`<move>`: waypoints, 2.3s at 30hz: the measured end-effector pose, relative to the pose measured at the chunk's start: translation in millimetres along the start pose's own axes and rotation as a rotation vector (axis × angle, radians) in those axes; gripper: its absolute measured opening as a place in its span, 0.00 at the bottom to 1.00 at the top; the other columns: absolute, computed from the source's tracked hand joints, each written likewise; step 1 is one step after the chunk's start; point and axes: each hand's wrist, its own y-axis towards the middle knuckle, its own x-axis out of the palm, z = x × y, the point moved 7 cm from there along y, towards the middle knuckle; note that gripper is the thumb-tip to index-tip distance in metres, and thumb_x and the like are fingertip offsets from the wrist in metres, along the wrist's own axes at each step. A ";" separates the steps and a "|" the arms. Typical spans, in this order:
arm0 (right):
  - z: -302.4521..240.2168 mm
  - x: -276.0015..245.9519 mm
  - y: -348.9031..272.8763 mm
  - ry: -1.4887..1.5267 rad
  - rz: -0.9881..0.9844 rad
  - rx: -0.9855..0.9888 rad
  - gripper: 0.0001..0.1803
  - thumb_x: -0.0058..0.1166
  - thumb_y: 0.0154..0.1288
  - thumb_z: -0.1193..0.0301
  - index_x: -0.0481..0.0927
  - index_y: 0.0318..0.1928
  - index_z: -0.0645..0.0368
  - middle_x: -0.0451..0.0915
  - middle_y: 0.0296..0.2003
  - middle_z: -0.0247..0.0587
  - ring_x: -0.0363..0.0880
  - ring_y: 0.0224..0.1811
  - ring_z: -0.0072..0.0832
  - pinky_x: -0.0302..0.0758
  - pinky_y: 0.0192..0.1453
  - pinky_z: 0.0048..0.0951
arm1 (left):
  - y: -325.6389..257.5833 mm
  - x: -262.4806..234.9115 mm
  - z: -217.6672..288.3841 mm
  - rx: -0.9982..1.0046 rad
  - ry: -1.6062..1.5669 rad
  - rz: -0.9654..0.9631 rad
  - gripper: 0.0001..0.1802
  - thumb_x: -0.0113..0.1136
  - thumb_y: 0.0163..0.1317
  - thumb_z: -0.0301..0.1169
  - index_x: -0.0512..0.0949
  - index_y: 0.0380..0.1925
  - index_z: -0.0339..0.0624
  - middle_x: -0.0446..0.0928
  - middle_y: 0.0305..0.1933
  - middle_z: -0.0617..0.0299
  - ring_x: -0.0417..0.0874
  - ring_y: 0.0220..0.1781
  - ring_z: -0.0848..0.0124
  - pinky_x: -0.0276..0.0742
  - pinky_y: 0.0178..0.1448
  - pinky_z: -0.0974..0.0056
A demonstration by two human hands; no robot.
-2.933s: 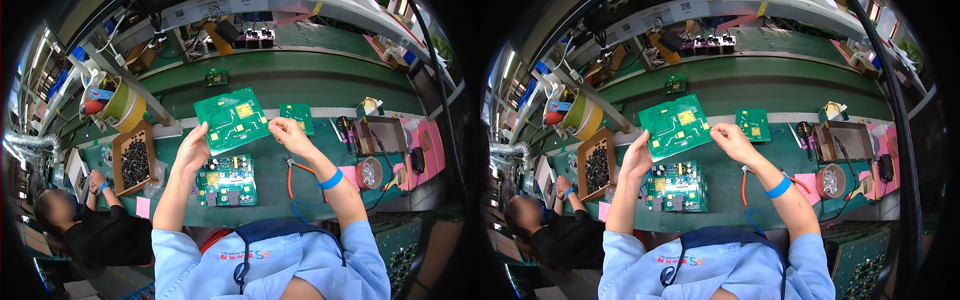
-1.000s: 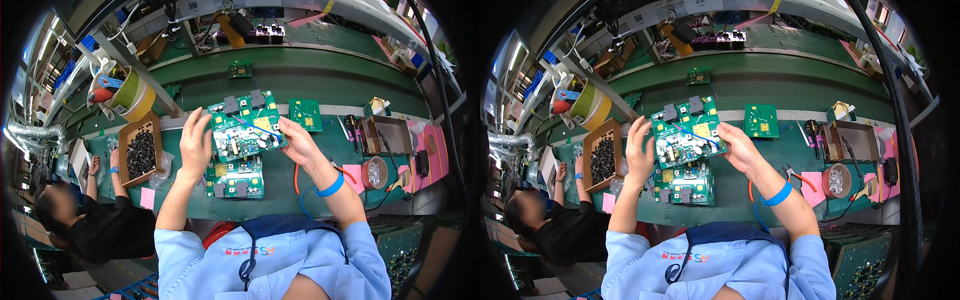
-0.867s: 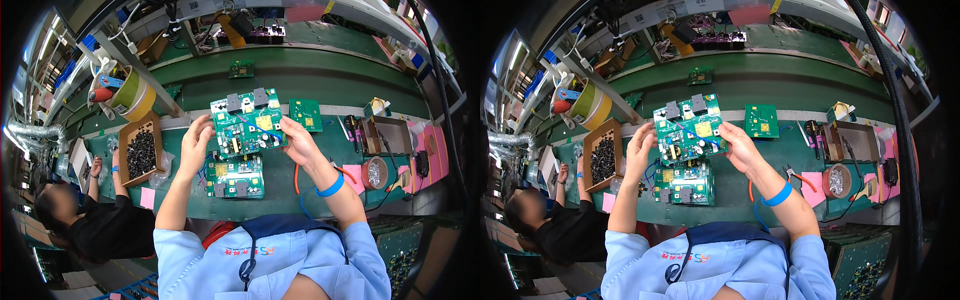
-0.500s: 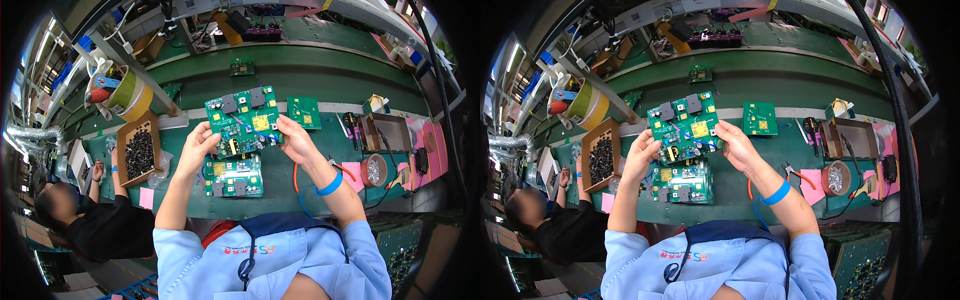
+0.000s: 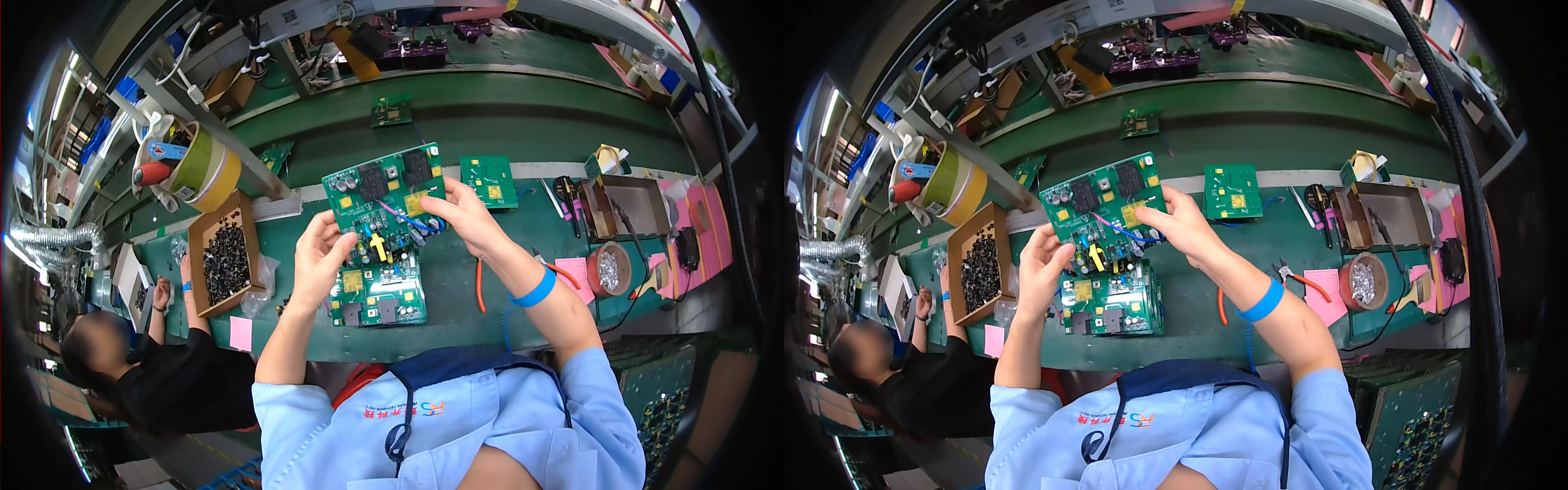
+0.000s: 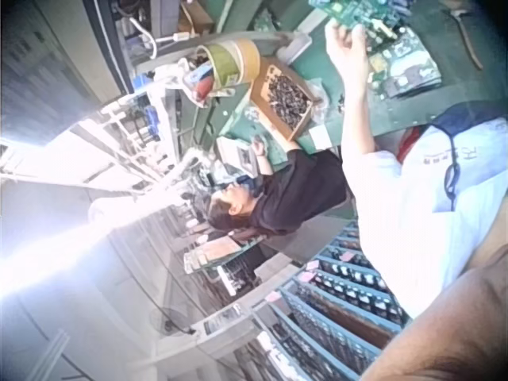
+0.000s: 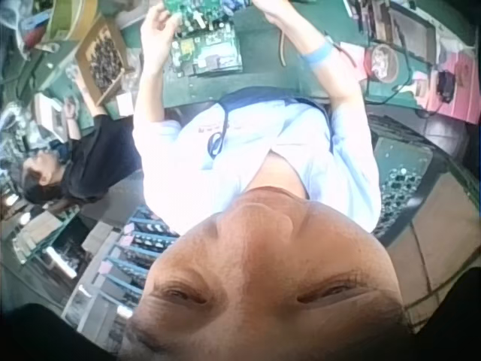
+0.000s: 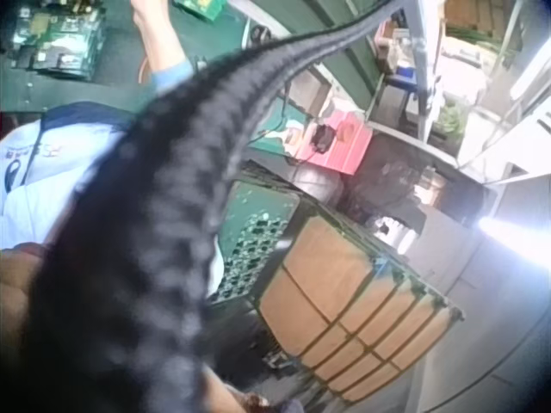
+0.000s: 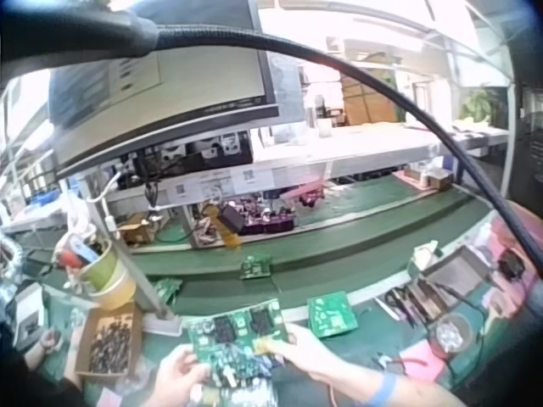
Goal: The person assembles green circuit boards at a factory workstation. They pick up boards, use a soldering iron to attach components, and use pliers to trim wires. The person handles multiple boards, stacking them on the table as they work.
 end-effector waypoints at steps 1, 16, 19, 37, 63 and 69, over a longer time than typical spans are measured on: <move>-2.3 -0.6 1.3 -0.022 0.031 0.002 0.16 0.51 0.50 0.71 0.69 0.41 0.65 0.73 0.36 0.36 0.69 0.39 0.19 0.65 0.45 0.23 | -2.8 3.5 3.0 0.017 0.019 0.001 0.15 0.50 0.52 0.23 0.64 0.42 0.34 0.73 0.34 0.62 0.72 0.34 0.81 0.67 0.34 0.78; -5.1 -8.4 1.1 0.042 0.183 -0.029 0.13 0.52 0.49 0.72 0.71 0.37 0.63 0.75 0.32 0.35 0.71 0.35 0.19 0.66 0.41 0.21 | -5.1 26.4 17.0 0.052 0.011 -0.028 0.16 0.50 0.51 0.21 0.63 0.42 0.33 0.72 0.36 0.60 0.72 0.35 0.79 0.68 0.35 0.76; -8.4 -6.5 -0.9 0.048 0.165 -0.026 0.13 0.51 0.50 0.72 0.71 0.38 0.63 0.75 0.33 0.35 0.71 0.36 0.19 0.66 0.41 0.21 | -4.7 23.5 15.1 0.031 0.005 -0.008 0.16 0.50 0.52 0.22 0.64 0.42 0.33 0.73 0.35 0.61 0.72 0.33 0.80 0.67 0.31 0.78; 4.6 1.1 -8.7 -0.172 -0.097 0.104 0.19 0.44 0.56 0.71 0.65 0.48 0.67 0.73 0.25 0.33 0.71 0.25 0.18 0.69 0.28 0.21 | -16.2 -20.9 -18.4 -0.217 -0.288 -0.004 0.18 0.51 0.53 0.27 0.64 0.44 0.31 0.74 0.35 0.61 0.75 0.30 0.82 0.72 0.25 0.80; 38.3 6.8 -52.8 -0.426 -0.134 0.078 0.27 0.50 0.50 0.77 0.59 0.53 0.63 0.70 0.19 0.32 0.66 0.19 0.13 0.64 0.23 0.15 | -66.8 -57.3 -18.9 -0.266 0.633 0.147 0.16 0.58 0.45 0.26 0.72 0.36 0.33 0.70 0.19 0.63 0.69 0.19 0.80 0.65 0.24 0.74; -27.1 -43.8 -14.6 -0.612 -0.079 -0.051 0.05 0.49 0.50 0.79 0.71 0.30 0.64 0.69 0.20 0.27 0.66 0.22 0.10 0.65 0.25 0.13 | -59.3 -10.9 36.8 0.320 0.867 0.110 0.17 0.57 0.38 0.21 0.72 0.34 0.34 0.72 0.37 0.52 0.72 0.42 0.61 0.67 0.43 0.65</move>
